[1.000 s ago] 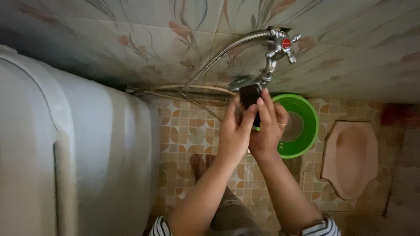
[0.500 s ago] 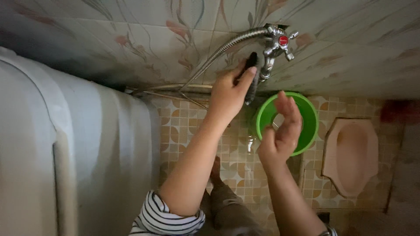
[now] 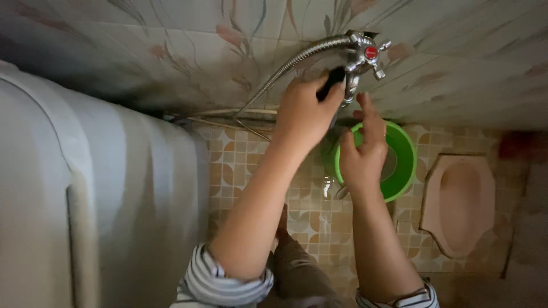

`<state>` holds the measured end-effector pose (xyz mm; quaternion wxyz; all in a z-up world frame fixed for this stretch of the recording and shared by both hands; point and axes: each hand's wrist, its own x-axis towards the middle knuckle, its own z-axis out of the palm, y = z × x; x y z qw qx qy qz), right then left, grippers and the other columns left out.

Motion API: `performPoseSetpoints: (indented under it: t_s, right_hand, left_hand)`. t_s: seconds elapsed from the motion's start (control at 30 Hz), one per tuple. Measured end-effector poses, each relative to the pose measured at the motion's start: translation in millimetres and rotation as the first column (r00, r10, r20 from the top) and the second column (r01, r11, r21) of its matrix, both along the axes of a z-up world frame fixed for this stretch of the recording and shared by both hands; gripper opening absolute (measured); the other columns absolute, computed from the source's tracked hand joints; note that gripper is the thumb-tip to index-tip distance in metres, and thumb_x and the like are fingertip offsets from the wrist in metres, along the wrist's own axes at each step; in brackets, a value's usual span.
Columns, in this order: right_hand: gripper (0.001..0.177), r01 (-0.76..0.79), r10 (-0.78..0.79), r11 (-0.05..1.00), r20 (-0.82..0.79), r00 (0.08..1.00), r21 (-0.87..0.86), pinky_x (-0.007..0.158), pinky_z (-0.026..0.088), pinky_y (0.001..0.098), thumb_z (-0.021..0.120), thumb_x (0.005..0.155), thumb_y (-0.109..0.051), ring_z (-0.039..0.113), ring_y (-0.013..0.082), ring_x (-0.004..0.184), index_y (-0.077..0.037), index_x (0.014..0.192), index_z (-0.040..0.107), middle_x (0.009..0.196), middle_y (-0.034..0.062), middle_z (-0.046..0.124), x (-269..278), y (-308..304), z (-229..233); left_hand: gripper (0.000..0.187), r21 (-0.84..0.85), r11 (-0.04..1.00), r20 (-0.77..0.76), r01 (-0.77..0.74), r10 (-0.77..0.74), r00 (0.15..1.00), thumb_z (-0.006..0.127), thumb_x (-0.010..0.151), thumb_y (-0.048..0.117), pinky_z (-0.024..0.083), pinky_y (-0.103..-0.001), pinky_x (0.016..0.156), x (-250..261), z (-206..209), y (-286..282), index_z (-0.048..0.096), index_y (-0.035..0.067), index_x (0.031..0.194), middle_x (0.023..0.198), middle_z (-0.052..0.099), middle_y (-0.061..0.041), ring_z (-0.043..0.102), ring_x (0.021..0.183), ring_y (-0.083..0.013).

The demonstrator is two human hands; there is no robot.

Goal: The recorder detaches a handheld shower hose from a faucet, cleans the faucet threads with a brush, and re-attaches the hose.

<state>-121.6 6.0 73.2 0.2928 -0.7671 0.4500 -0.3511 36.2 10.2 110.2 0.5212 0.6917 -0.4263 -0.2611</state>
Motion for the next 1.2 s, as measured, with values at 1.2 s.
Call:
performPoseSetpoints:
  t_s: [1.2]
  right_hand:
    - [0.075,0.012,-0.004,0.993,-0.076,0.997,0.118,0.112,0.044,0.0404,0.058,0.085,0.008,0.059,0.0316,0.131,-0.004,0.158,0.044,0.142,0.0197,0.062,-12.1,30.5,-15.4]
  left_hand:
    - [0.037,0.072,0.997,-0.031,0.014,-0.011,0.999,0.067,0.093,0.037,0.055,-0.041,0.074,5.7,-4.1,-1.3,0.076,0.007,0.113,0.088,0.074,-0.02,0.072,0.082,-0.0334]
